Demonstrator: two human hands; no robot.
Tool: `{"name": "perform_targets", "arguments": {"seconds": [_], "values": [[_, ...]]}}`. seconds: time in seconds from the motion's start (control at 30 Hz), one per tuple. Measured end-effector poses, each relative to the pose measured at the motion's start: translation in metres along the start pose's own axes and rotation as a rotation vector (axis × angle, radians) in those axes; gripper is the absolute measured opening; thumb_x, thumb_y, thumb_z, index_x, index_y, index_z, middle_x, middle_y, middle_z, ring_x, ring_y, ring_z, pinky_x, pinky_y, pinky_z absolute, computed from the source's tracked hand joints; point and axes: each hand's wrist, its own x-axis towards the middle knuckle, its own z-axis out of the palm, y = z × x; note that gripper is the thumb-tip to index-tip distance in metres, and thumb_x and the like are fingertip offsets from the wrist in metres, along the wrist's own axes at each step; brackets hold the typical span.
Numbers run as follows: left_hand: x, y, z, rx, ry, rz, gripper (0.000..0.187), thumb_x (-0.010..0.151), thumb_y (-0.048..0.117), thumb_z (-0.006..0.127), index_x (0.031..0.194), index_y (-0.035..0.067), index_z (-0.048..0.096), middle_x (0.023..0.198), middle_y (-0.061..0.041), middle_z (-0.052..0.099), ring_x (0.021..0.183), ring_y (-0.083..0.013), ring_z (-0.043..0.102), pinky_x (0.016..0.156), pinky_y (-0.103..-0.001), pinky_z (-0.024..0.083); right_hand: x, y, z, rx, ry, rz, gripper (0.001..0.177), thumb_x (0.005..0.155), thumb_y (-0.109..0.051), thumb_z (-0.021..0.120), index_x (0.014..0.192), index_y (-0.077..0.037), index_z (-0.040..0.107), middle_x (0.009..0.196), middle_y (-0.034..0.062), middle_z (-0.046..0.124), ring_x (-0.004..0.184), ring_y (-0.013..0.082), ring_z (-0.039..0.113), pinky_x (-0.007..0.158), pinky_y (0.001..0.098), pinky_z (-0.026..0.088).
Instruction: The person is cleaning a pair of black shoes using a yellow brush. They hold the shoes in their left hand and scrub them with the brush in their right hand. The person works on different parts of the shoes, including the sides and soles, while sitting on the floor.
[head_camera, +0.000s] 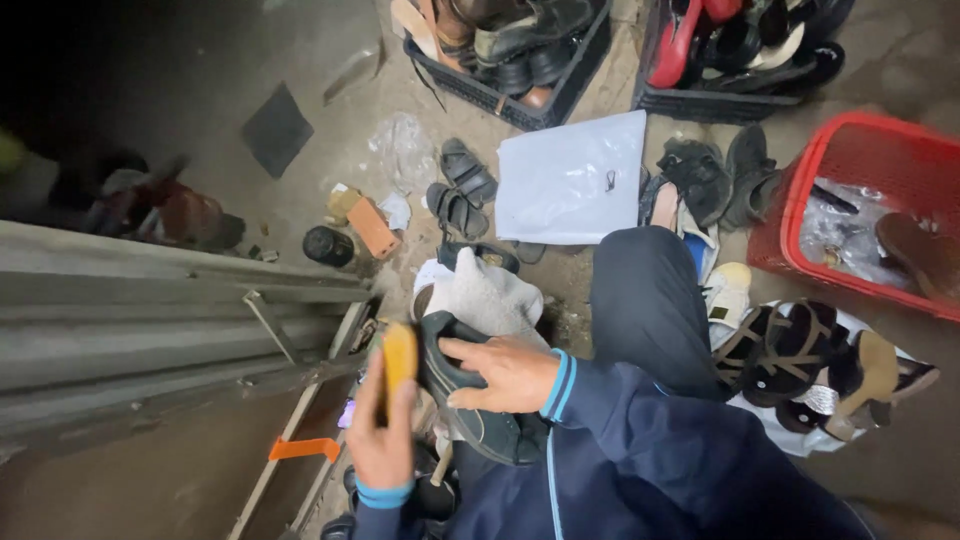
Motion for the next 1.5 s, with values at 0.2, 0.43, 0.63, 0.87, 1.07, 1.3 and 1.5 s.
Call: {"name": "perform_targets", "arguments": {"seconds": [0.2,0.43,0.63,0.87,1.07,1.3,1.5], "values": [[0.000,-0.005,0.023,0.007,-0.065,0.083,0.055,0.094,0.020,0.064,0.145,0.002,0.054,0.142,-0.018,0.063,0.131,-0.0248,0.061,0.110,-0.035,0.046,0.004,0.009,-0.015,0.262,0.098,-0.017,0.078,0.090,-0.042,0.056,0.159,-0.019,0.028,0.156,0.0135,0.050,0.130,0.0429,0.058,0.097,0.0496,0.051],[0.000,-0.027,0.047,-0.021,-0.070,-0.067,0.058,0.091,0.020,0.067,0.145,0.002,0.055,0.147,-0.017,0.060,0.137,-0.0258,0.057,0.109,-0.036,0.048,0.025,0.049,-0.013,0.189,0.086,0.103,0.084,0.091,-0.046,0.055,0.159,-0.006,0.024,0.157,0.0187,0.044,0.137,0.0372,0.051,0.099,0.0491,0.046],[0.109,-0.020,0.053,0.023,-0.172,-0.128,0.059,0.094,0.033,0.060,0.145,0.005,0.054,0.148,-0.013,0.058,0.139,-0.0218,0.053,0.114,-0.035,0.043,0.028,0.040,-0.034,0.163,0.034,0.040,0.077,0.091,-0.044,0.059,0.159,-0.025,0.027,0.148,0.0073,0.059,0.130,0.0323,0.061,0.092,0.0446,0.049],[0.153,-0.013,0.036,-0.273,0.142,-0.147,0.041,0.097,0.023,0.072,0.137,0.019,0.068,0.087,-0.011,0.060,0.078,-0.0193,0.058,0.068,-0.036,0.055,0.007,0.020,-0.082,0.246,0.354,-0.323,0.052,0.095,-0.026,0.067,0.143,-0.009,0.057,0.116,0.0218,0.071,0.106,0.0460,0.066,0.079,0.0551,0.057],[0.108,0.019,0.023,-0.120,-0.068,0.102,0.057,0.094,0.030,0.059,0.143,0.001,0.055,0.148,-0.019,0.057,0.138,-0.0257,0.054,0.114,-0.038,0.044,0.021,0.001,-0.068,0.117,0.588,-0.284,0.044,0.094,-0.033,0.068,0.127,-0.004,0.061,0.127,0.0145,0.065,0.121,0.0330,0.059,0.107,0.0436,0.043],[0.070,-0.007,-0.017,0.046,-0.373,0.160,0.063,0.088,0.024,0.075,0.146,0.010,0.057,0.103,-0.008,0.068,0.078,-0.0154,0.057,0.068,-0.030,0.049,0.011,0.023,-0.021,0.046,0.577,-0.318,0.050,0.087,-0.036,0.074,0.123,-0.003,0.064,0.120,0.0130,0.067,0.115,0.0326,0.063,0.122,0.0567,0.024],[0.095,-0.021,0.011,0.089,-0.627,0.184,0.064,0.090,0.044,0.068,0.144,0.012,0.058,0.105,-0.013,0.072,0.086,-0.0204,0.068,0.075,-0.033,0.058,-0.010,0.056,0.022,0.063,0.537,-0.154,0.069,0.082,-0.047,0.080,0.130,-0.001,0.062,0.123,0.0156,0.067,0.125,0.0340,0.061,0.121,0.0596,0.020]]}}
